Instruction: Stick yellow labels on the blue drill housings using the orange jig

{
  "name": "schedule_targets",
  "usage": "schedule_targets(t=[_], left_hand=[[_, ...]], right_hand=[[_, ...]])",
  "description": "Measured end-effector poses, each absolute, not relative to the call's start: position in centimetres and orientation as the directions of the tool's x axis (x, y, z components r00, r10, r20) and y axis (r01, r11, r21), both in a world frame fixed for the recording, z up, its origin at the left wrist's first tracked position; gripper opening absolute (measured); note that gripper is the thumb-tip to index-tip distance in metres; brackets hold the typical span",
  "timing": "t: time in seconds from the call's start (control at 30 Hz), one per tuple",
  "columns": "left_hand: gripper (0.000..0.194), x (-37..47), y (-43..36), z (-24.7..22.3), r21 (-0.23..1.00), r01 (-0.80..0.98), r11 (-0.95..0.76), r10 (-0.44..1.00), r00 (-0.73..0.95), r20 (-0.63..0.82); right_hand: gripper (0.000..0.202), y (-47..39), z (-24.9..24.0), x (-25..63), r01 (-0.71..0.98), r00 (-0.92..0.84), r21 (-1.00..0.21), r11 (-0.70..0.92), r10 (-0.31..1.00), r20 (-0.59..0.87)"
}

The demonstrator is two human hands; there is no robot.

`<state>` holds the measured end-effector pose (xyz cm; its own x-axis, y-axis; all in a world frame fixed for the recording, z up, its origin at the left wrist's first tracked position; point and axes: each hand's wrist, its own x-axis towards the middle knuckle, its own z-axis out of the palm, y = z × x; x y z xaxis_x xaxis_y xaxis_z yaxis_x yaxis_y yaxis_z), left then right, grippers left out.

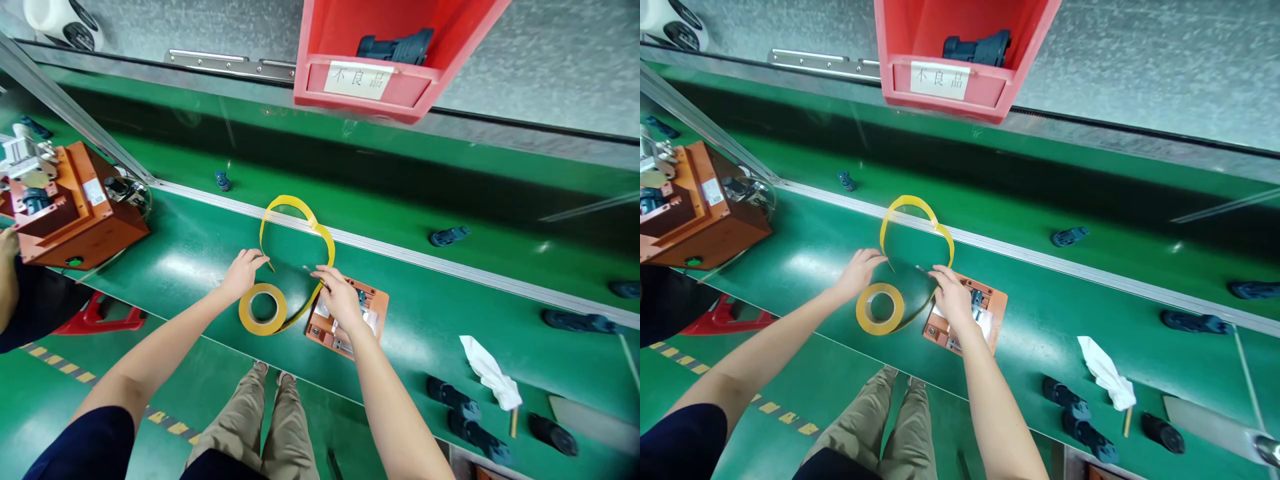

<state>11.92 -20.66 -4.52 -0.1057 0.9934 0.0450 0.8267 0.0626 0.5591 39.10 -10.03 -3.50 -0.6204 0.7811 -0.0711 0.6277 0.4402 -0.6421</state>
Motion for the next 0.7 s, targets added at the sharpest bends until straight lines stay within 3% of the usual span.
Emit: schedule_targets(t=[0.1, 0.23, 0.4, 0.5, 0.6, 0.7], left_hand=[[0.030, 12.0, -20.4, -4.8, 0.564, 0.825, -0.027, 0.999, 0.038, -0.009], [0.026, 13.2, -24.5, -4.1, 0.550, 0.832, -0.076, 0.992, 0.121, -0.046], [0.041, 15.3, -30.8, -3.7, 0.481, 0.845, -0.235, 0.949, 0.306, -0.075], [0.047, 14.8, -29.5, -4.6, 0.398, 0.907, -0.134, 0.987, 0.159, -0.031], [0.063, 12.2, -23.5, -5.2, 0.304, 0.951, -0.057, 0.998, 0.043, 0.055], [0.050, 10.0, -16.9, -5.1, 0.293, 0.956, -0.019, 1.000, 0.018, 0.007]], right_hand=[[0.057, -9.1, -3.6, 39.1, 0.684, -0.721, -0.410, 0.604, 0.646, -0.251], [0.055, -7.8, -3.8, 40.1, 0.736, -0.675, -0.237, 0.634, 0.661, -0.328], [0.046, -6.9, -3.9, 40.1, 0.752, -0.659, -0.277, 0.598, 0.678, -0.327], [0.047, -7.2, -3.9, 39.3, 0.734, -0.676, -0.331, 0.593, 0.685, -0.273], [0.048, -7.6, -4.0, 39.0, 0.737, -0.644, -0.408, 0.540, 0.744, -0.179], [0.044, -8.0, -4.1, 39.8, 0.734, -0.574, -0.497, 0.462, 0.814, -0.091]])
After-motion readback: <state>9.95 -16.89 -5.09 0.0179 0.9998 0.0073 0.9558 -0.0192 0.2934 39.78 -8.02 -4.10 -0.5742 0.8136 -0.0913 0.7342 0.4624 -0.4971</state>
